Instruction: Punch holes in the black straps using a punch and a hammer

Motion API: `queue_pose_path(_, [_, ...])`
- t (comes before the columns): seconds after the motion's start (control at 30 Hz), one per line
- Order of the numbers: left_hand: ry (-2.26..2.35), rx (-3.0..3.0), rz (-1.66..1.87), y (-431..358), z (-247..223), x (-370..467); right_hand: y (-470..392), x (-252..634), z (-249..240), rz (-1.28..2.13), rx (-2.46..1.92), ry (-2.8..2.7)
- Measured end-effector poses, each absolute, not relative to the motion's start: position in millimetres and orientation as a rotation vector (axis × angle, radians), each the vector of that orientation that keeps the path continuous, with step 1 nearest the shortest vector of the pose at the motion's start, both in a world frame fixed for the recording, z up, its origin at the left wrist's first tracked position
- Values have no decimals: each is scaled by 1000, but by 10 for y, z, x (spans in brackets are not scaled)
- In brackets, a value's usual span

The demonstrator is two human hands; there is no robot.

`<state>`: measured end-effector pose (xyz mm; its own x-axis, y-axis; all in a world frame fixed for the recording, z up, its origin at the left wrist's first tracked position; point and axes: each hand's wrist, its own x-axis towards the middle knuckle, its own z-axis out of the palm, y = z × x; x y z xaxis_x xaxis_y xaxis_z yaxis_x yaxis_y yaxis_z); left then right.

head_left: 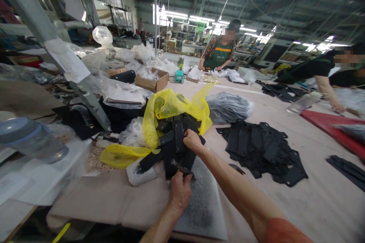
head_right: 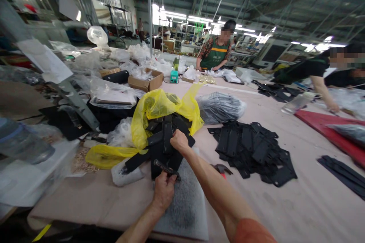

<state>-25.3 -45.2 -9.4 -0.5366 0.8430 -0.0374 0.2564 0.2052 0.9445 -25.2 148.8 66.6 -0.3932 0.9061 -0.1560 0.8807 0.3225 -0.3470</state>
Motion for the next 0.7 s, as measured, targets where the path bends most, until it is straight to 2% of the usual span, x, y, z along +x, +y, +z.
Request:
queue_pose_path(0.13, [1924,1045,1345,-458,-72,-247,1512,-46,730,634,-1567,-2572])
queue_pose_path(0.3, [1959,1055,1341,-449,-50,-237,1268,446,734,743,-1162,-2793])
queue_pose_path(0.47, [1999,1087,1370,-438,-80,-230,989,674,612,450,-741,-2980])
queue_pose_path(0.7, [2045,1116,1333,-419,-101,-235,916,717,573,293,-541,-3047])
